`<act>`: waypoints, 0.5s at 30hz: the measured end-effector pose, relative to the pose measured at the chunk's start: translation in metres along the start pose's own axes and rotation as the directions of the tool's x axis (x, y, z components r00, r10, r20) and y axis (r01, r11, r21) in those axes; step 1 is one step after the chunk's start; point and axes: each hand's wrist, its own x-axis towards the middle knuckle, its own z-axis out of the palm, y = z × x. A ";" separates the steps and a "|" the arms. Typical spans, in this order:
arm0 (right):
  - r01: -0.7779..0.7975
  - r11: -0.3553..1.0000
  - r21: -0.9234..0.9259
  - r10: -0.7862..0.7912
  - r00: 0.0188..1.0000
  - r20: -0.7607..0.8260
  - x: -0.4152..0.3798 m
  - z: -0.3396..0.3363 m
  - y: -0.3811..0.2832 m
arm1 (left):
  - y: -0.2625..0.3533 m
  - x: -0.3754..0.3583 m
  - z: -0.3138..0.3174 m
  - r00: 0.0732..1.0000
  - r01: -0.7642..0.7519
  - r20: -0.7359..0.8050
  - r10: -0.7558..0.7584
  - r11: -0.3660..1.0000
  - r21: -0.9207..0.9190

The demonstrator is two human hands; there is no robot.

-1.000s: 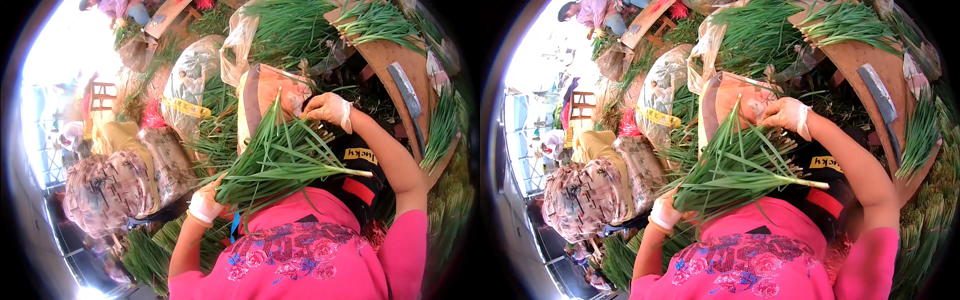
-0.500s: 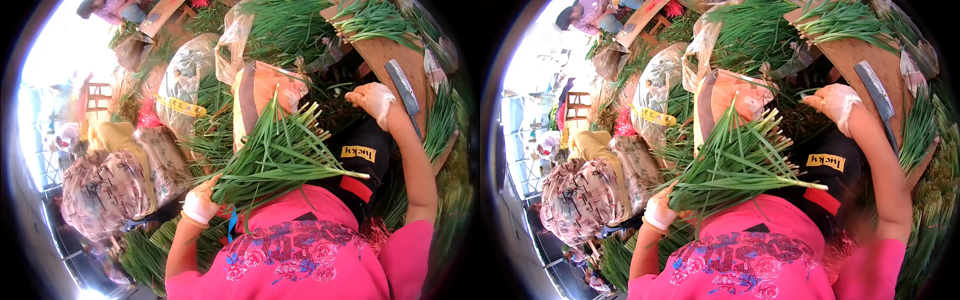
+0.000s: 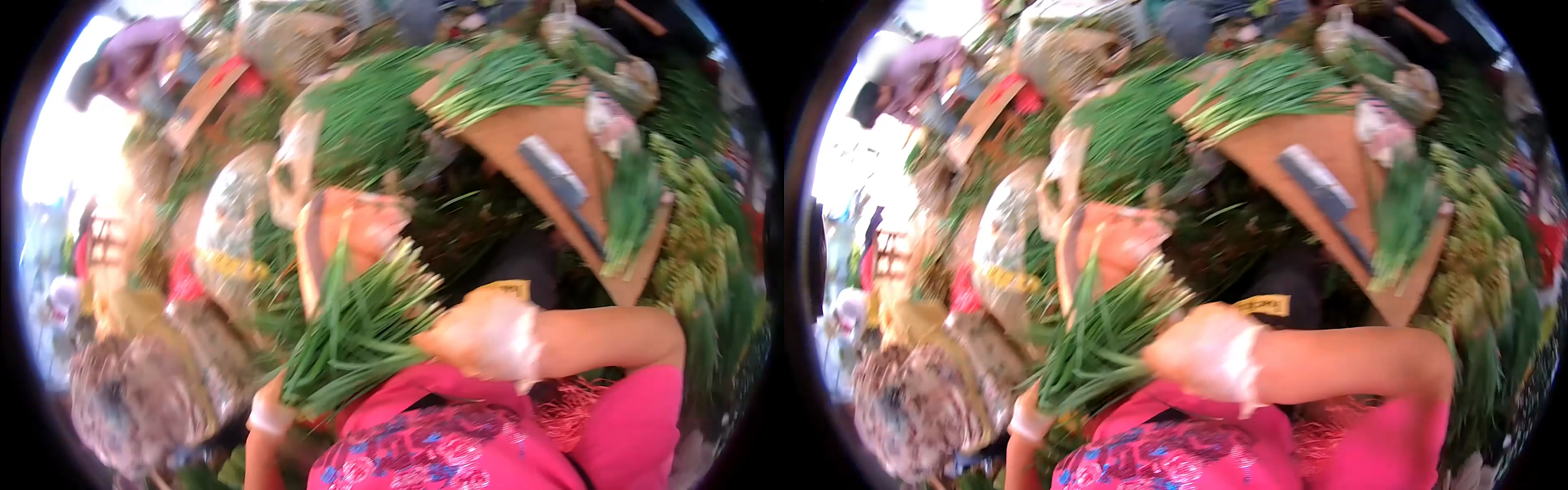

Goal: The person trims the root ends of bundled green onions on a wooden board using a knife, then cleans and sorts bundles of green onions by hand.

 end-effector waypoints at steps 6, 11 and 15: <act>-0.027 0.927 -0.375 -0.146 0.893 -0.425 0.017 0.017 0.004 | -0.035 0.008 0.009 0.998 -0.044 -0.058 0.039 0.996 -0.078; -0.228 0.908 -0.351 0.110 0.939 -0.326 0.059 0.068 0.066 | -0.049 -0.001 0.011 0.992 0.125 0.052 -0.118 0.978 -0.164; -0.295 0.904 -0.310 0.243 0.950 -0.196 0.058 0.007 0.046 | -0.059 -0.002 0.018 0.990 0.136 0.099 -0.105 0.907 -0.399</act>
